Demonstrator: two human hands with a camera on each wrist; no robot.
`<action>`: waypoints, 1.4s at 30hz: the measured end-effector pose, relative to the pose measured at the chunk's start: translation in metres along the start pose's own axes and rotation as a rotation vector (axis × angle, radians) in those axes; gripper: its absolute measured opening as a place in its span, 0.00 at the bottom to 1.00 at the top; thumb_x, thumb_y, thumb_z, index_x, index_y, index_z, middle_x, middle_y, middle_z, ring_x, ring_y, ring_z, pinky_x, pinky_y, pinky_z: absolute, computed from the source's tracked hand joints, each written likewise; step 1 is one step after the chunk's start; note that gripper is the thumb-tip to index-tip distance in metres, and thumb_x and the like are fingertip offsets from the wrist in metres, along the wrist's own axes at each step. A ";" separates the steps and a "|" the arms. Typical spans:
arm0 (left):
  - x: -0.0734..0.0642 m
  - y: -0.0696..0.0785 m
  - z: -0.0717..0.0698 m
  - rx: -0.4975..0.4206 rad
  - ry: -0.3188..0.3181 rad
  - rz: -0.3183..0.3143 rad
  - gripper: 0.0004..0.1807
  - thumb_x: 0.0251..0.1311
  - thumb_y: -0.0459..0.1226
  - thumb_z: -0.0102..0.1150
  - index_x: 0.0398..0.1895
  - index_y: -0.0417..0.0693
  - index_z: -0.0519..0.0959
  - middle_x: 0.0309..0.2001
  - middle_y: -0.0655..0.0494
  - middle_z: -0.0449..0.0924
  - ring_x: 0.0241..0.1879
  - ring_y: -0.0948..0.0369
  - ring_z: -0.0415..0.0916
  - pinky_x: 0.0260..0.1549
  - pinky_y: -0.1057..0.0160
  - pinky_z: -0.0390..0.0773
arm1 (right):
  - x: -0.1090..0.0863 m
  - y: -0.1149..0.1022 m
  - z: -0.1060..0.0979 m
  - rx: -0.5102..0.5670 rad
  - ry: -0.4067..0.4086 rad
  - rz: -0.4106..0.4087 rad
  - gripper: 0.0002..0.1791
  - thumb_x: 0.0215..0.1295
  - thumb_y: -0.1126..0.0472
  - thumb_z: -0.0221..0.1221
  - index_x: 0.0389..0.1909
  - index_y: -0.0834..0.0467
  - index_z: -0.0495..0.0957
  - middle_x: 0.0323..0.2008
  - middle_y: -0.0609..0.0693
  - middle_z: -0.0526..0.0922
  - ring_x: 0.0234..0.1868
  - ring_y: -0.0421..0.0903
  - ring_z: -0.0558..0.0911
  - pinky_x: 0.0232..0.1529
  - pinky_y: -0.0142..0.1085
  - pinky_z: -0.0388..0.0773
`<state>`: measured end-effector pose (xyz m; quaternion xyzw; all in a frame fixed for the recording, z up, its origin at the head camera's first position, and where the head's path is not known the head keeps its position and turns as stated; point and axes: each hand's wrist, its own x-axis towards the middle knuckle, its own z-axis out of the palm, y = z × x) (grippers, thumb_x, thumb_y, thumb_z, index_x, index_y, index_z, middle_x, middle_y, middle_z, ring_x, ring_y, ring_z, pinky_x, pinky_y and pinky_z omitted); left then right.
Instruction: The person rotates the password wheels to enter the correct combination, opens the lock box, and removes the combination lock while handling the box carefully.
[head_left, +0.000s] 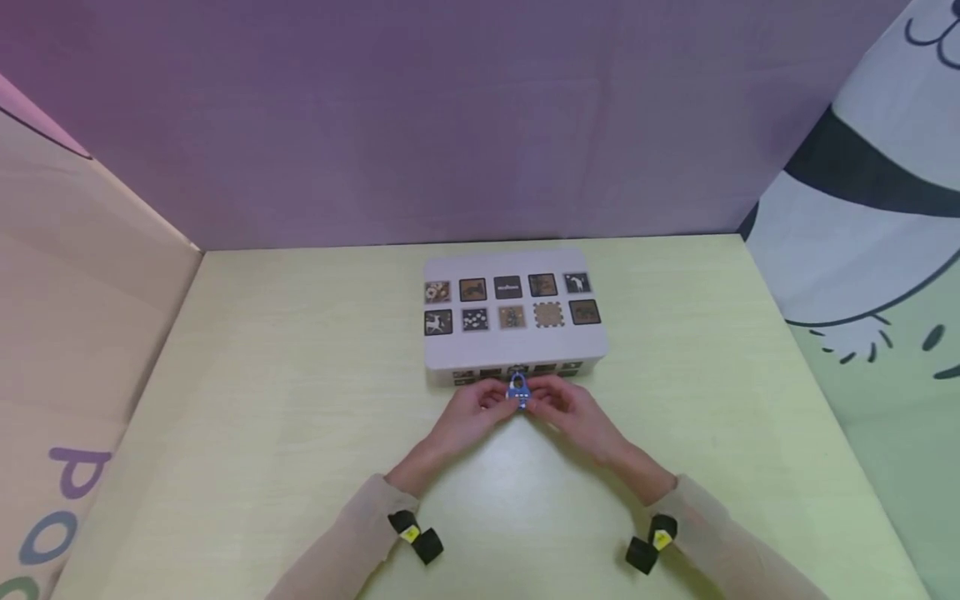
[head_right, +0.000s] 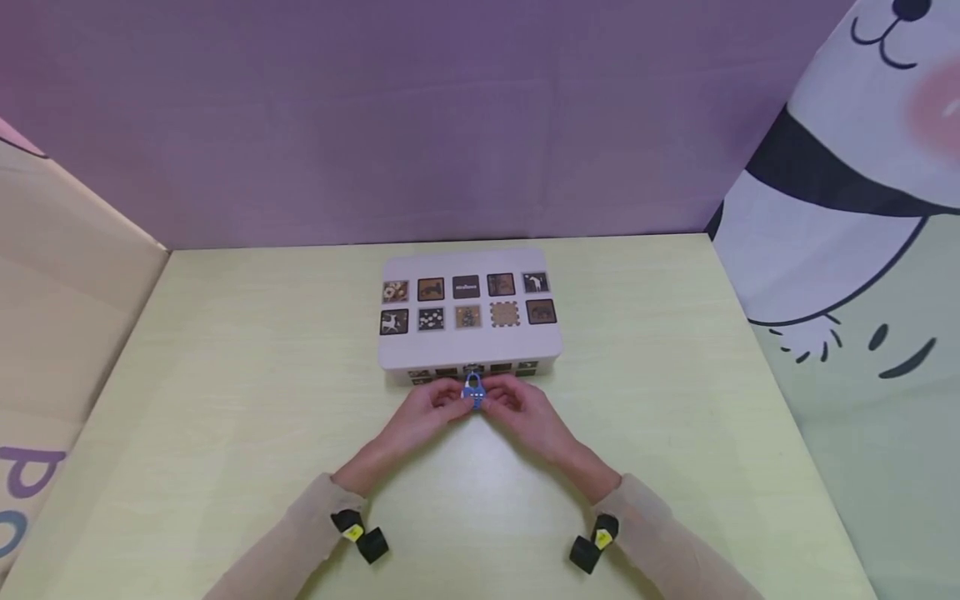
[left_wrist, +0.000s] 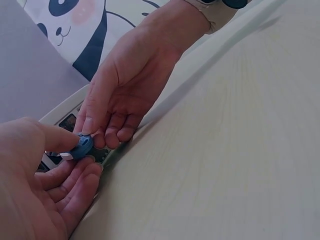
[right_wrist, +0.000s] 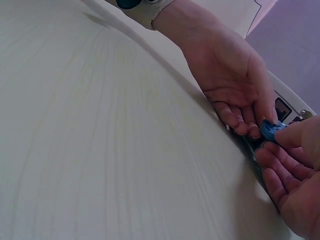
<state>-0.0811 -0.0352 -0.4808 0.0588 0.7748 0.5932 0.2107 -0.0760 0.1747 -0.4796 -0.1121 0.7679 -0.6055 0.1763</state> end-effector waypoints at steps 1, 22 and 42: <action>0.000 0.000 0.000 -0.005 -0.001 -0.002 0.16 0.69 0.42 0.63 0.52 0.39 0.81 0.43 0.51 0.84 0.41 0.61 0.79 0.46 0.61 0.82 | 0.000 0.000 0.000 0.003 -0.002 0.001 0.18 0.73 0.66 0.60 0.60 0.68 0.75 0.49 0.61 0.84 0.49 0.48 0.83 0.54 0.32 0.82; 0.002 -0.003 0.000 0.006 0.008 0.037 0.15 0.71 0.41 0.62 0.51 0.37 0.82 0.43 0.49 0.85 0.41 0.61 0.80 0.46 0.62 0.82 | 0.001 0.000 0.001 -0.015 0.012 -0.004 0.18 0.72 0.66 0.60 0.59 0.70 0.75 0.48 0.62 0.84 0.49 0.51 0.82 0.53 0.31 0.82; 0.001 -0.002 0.002 -0.018 0.016 -0.007 0.18 0.71 0.44 0.62 0.52 0.39 0.82 0.42 0.52 0.85 0.41 0.60 0.80 0.45 0.61 0.82 | -0.001 -0.001 0.002 -0.043 0.019 0.011 0.18 0.73 0.65 0.61 0.60 0.67 0.76 0.47 0.59 0.84 0.48 0.48 0.82 0.53 0.32 0.81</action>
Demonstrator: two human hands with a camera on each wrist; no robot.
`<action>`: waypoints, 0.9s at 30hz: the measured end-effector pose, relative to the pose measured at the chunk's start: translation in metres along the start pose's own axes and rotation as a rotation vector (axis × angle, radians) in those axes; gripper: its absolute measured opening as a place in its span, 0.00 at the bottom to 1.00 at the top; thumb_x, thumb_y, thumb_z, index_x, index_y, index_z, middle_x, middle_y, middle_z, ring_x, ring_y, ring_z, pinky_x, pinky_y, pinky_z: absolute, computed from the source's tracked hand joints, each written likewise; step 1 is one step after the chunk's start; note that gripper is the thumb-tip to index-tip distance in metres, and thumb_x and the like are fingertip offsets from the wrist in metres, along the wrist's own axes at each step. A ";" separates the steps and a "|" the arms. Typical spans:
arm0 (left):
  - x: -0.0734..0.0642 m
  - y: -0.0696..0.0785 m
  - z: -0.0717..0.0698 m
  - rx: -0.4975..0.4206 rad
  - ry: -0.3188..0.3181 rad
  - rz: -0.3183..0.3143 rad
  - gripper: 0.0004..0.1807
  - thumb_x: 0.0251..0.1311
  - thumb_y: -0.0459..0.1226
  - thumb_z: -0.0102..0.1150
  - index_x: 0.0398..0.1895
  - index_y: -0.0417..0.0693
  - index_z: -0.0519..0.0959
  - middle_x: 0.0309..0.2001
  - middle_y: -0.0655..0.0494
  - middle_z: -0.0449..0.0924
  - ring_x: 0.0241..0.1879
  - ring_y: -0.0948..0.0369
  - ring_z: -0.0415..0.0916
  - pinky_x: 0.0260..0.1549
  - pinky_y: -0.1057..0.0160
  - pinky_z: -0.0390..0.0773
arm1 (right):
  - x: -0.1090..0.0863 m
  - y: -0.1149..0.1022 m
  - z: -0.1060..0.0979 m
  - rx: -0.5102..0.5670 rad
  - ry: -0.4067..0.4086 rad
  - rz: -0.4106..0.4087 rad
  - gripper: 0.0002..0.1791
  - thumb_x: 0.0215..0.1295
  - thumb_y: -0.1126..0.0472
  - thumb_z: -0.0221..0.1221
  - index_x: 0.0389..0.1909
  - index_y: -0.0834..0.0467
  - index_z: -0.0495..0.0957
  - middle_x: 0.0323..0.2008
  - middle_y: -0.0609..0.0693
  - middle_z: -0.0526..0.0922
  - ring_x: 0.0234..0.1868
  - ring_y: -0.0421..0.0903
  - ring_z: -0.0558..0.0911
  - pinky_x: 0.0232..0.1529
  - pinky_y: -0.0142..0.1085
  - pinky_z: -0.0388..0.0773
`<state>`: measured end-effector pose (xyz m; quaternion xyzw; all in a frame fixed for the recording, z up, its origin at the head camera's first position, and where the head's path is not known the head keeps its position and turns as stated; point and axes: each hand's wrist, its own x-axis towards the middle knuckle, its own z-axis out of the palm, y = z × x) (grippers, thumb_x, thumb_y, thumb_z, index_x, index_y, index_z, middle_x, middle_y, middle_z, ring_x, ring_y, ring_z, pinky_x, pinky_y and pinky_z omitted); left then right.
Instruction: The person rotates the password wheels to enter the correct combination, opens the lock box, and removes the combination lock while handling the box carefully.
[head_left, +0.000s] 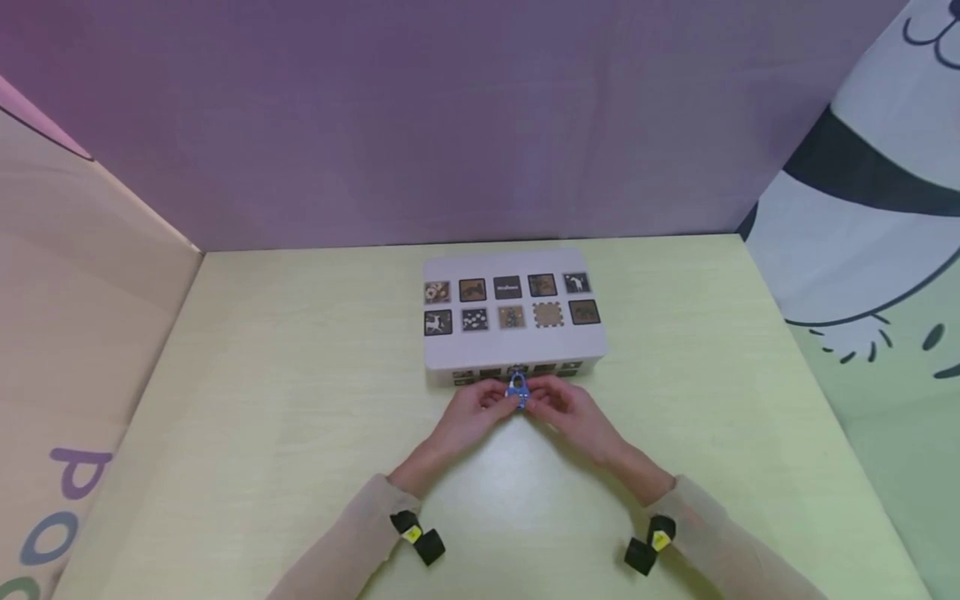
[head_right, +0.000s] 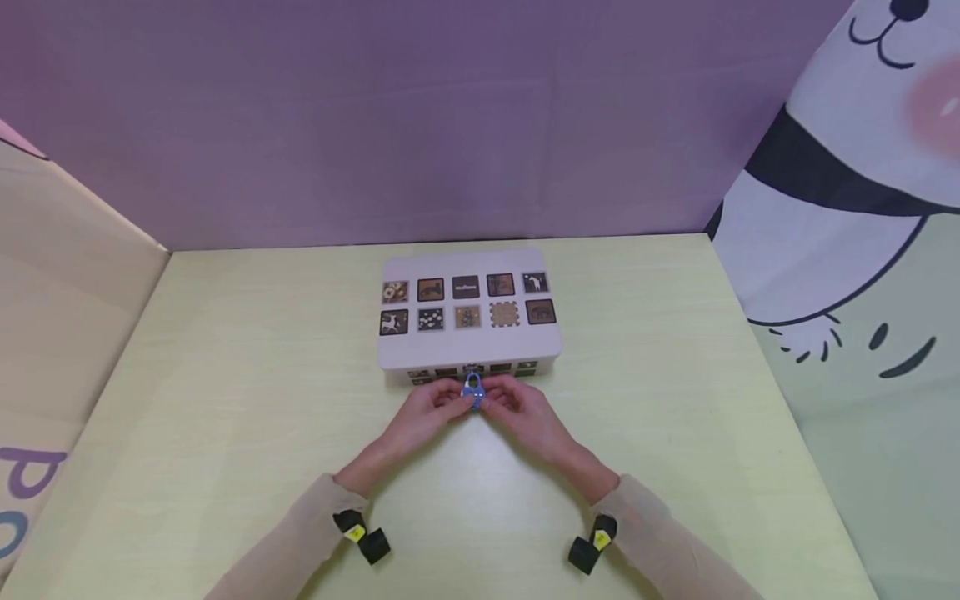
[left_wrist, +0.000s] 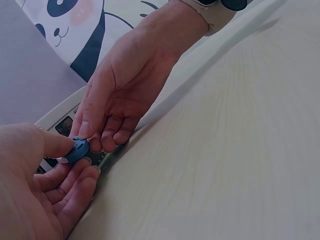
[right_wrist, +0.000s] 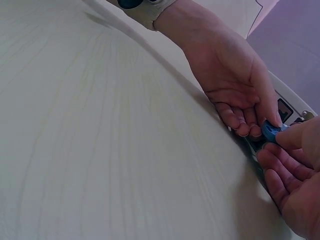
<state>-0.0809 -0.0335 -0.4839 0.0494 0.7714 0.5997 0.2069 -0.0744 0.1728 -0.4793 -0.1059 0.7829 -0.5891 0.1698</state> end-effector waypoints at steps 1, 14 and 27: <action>0.000 0.000 0.000 0.000 0.001 -0.002 0.18 0.71 0.44 0.62 0.52 0.39 0.82 0.42 0.52 0.85 0.41 0.60 0.80 0.45 0.61 0.82 | 0.000 0.000 0.000 0.000 0.002 0.003 0.18 0.73 0.65 0.61 0.60 0.66 0.76 0.47 0.58 0.84 0.48 0.48 0.82 0.53 0.32 0.81; 0.000 -0.002 0.003 -0.024 0.023 -0.013 0.16 0.70 0.43 0.63 0.49 0.39 0.82 0.41 0.52 0.85 0.40 0.61 0.80 0.45 0.62 0.82 | -0.002 0.003 0.000 -0.009 0.005 -0.004 0.19 0.73 0.65 0.60 0.60 0.68 0.75 0.47 0.59 0.83 0.49 0.48 0.81 0.53 0.31 0.81; 0.001 0.000 0.002 -0.003 0.036 -0.014 0.16 0.70 0.44 0.63 0.48 0.39 0.83 0.38 0.53 0.85 0.37 0.62 0.79 0.42 0.62 0.82 | 0.000 0.001 0.000 -0.008 -0.004 -0.029 0.17 0.74 0.65 0.60 0.59 0.68 0.76 0.46 0.60 0.84 0.49 0.51 0.82 0.52 0.32 0.82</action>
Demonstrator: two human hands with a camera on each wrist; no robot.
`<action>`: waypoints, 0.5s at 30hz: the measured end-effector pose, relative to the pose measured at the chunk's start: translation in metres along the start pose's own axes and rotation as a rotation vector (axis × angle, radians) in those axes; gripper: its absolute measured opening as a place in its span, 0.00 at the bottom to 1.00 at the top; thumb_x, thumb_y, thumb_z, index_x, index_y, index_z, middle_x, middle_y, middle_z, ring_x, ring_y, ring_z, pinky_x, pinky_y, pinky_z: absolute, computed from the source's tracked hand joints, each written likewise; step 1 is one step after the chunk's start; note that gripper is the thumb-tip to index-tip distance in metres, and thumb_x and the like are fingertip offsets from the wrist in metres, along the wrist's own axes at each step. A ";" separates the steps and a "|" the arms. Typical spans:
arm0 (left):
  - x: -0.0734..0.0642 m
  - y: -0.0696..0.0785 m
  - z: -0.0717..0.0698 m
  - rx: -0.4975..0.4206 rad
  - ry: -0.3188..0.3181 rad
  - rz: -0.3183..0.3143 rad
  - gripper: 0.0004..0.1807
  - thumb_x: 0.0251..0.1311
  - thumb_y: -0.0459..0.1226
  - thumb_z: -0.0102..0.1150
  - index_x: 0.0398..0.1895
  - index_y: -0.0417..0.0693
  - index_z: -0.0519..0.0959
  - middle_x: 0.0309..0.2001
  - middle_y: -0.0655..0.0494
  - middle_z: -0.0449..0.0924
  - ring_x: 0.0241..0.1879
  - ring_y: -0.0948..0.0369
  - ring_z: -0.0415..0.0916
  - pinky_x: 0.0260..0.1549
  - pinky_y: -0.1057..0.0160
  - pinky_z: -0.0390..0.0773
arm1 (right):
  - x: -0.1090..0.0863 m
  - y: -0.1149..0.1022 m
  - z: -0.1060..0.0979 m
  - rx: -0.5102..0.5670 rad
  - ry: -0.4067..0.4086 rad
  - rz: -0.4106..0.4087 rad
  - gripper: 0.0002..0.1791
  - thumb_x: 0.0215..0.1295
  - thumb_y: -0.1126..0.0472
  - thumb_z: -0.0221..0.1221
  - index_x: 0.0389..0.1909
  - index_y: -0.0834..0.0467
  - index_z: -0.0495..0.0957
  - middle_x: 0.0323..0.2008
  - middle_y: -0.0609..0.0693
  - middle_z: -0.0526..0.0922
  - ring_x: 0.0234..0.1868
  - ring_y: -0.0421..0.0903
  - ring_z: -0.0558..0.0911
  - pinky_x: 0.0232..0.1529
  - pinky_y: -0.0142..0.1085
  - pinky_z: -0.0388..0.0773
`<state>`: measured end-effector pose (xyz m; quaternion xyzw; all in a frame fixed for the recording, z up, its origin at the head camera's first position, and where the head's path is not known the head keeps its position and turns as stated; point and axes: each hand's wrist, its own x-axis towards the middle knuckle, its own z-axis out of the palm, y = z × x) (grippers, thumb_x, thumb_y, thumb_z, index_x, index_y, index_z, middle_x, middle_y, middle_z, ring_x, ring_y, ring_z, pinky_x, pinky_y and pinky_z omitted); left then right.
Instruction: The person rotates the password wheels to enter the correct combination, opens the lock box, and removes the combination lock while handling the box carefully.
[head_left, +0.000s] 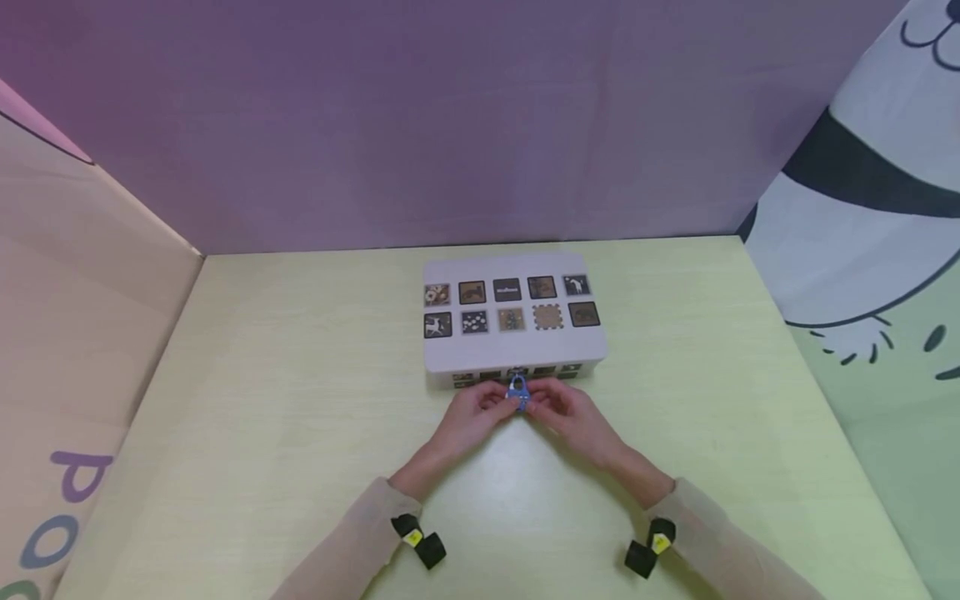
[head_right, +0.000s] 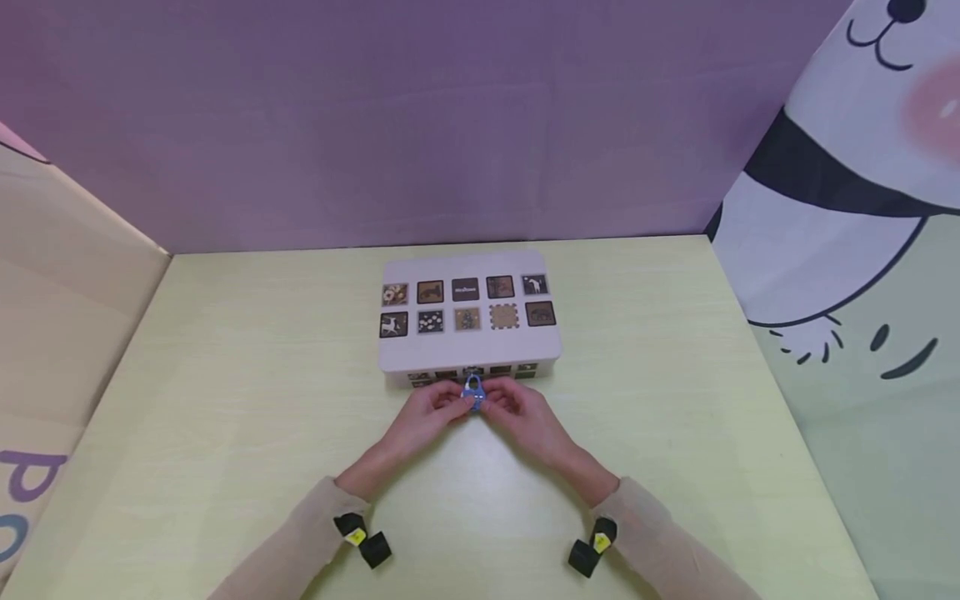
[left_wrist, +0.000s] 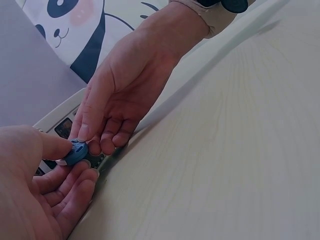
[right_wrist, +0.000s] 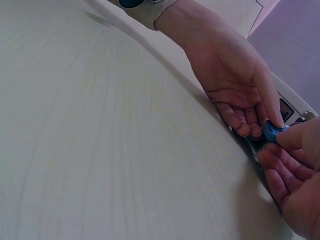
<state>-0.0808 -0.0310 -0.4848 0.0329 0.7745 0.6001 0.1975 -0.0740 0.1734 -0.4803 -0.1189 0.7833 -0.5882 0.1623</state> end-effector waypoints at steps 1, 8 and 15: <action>0.000 0.000 0.000 -0.001 0.000 0.000 0.16 0.70 0.44 0.63 0.48 0.39 0.83 0.38 0.53 0.85 0.37 0.62 0.79 0.42 0.62 0.82 | 0.000 0.000 0.000 0.000 -0.001 -0.003 0.17 0.74 0.65 0.59 0.59 0.68 0.75 0.46 0.60 0.84 0.48 0.51 0.82 0.52 0.32 0.82; 0.001 0.001 0.000 -0.007 0.005 -0.005 0.15 0.69 0.44 0.64 0.47 0.40 0.83 0.38 0.53 0.84 0.37 0.62 0.79 0.42 0.62 0.81 | 0.000 0.000 0.000 -0.006 0.003 0.003 0.17 0.74 0.65 0.60 0.59 0.68 0.76 0.46 0.59 0.84 0.48 0.51 0.82 0.52 0.32 0.81; 0.000 0.001 0.000 -0.014 0.004 -0.016 0.16 0.70 0.44 0.63 0.48 0.40 0.82 0.38 0.53 0.85 0.37 0.62 0.79 0.42 0.63 0.82 | 0.000 -0.001 0.000 -0.008 0.004 0.006 0.18 0.74 0.65 0.60 0.60 0.68 0.75 0.47 0.59 0.84 0.49 0.51 0.81 0.53 0.32 0.81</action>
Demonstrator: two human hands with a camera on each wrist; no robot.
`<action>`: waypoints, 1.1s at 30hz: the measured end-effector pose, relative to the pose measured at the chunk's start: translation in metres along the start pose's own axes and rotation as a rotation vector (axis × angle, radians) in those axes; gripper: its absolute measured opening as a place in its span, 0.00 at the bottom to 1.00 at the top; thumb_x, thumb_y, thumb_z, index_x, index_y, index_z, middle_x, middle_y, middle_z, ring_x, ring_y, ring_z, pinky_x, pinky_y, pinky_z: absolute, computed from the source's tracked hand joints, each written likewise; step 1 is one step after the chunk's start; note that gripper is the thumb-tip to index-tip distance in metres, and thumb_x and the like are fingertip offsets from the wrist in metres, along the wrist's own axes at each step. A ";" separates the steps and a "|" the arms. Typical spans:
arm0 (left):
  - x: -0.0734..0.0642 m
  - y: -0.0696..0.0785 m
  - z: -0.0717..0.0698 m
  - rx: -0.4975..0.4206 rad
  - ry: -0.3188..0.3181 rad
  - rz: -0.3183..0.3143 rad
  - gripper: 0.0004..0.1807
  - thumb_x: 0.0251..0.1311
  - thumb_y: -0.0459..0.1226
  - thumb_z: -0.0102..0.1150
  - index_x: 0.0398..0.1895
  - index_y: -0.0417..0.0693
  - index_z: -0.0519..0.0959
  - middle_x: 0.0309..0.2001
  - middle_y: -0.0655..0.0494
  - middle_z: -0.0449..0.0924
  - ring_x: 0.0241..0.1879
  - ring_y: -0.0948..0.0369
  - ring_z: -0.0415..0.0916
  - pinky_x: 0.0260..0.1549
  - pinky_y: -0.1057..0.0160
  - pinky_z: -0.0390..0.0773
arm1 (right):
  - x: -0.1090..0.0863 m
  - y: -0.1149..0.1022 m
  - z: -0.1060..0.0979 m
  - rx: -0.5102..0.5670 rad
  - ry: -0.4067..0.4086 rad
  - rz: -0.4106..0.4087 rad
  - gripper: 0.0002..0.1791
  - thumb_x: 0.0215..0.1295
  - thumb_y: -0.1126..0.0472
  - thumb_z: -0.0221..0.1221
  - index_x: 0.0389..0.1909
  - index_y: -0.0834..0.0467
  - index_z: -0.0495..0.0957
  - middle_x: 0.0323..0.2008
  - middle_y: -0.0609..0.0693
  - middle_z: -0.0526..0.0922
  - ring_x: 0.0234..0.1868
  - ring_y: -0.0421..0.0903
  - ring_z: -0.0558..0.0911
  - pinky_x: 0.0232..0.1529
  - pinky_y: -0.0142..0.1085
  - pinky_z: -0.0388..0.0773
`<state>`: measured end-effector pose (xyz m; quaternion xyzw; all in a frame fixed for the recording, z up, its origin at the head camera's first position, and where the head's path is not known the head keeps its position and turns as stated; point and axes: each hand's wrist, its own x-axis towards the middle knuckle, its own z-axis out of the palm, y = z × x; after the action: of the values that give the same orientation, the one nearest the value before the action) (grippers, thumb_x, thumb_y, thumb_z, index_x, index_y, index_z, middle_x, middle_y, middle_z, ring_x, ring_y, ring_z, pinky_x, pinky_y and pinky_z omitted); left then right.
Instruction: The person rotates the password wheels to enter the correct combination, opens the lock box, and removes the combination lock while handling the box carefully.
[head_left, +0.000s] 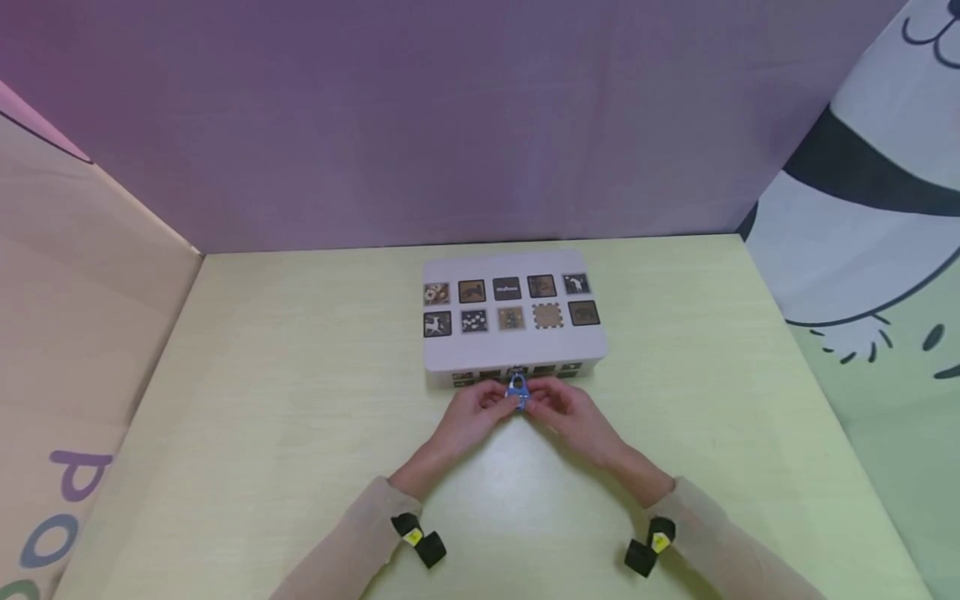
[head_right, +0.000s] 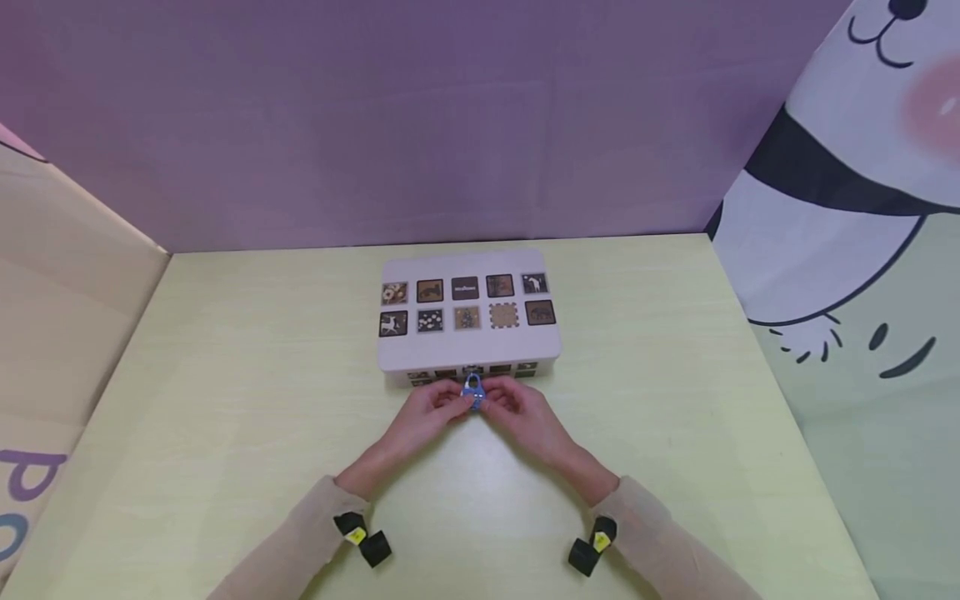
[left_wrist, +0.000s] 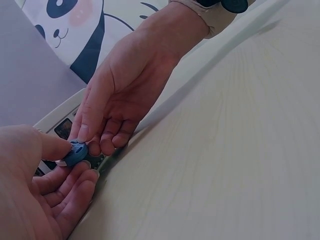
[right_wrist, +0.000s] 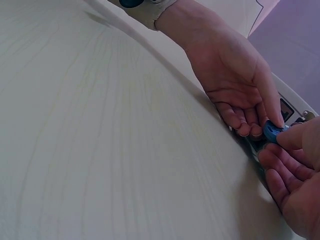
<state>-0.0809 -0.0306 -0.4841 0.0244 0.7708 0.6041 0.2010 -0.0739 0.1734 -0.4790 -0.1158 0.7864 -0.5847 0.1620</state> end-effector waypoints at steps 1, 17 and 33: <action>0.000 0.000 0.000 -0.001 0.001 0.000 0.16 0.70 0.44 0.63 0.48 0.40 0.82 0.38 0.53 0.85 0.37 0.62 0.79 0.42 0.63 0.82 | 0.000 -0.001 0.000 0.000 0.000 -0.001 0.18 0.74 0.65 0.59 0.60 0.68 0.75 0.47 0.59 0.84 0.49 0.51 0.81 0.53 0.32 0.81; -0.001 0.000 -0.003 0.048 -0.036 0.033 0.15 0.70 0.44 0.63 0.49 0.41 0.82 0.41 0.53 0.85 0.40 0.61 0.79 0.42 0.62 0.82 | -0.001 -0.002 0.000 -0.014 0.002 0.010 0.18 0.74 0.64 0.60 0.60 0.67 0.76 0.47 0.59 0.84 0.49 0.52 0.81 0.53 0.34 0.80; -0.002 -0.001 -0.003 0.026 -0.040 0.045 0.15 0.68 0.41 0.65 0.50 0.40 0.82 0.42 0.52 0.84 0.40 0.61 0.78 0.44 0.61 0.81 | 0.000 -0.002 0.001 -0.017 0.002 0.018 0.18 0.74 0.64 0.60 0.60 0.67 0.76 0.47 0.59 0.84 0.49 0.50 0.81 0.53 0.33 0.80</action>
<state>-0.0799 -0.0344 -0.4836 0.0563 0.7736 0.5978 0.2024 -0.0734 0.1726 -0.4776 -0.1095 0.7924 -0.5769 0.1654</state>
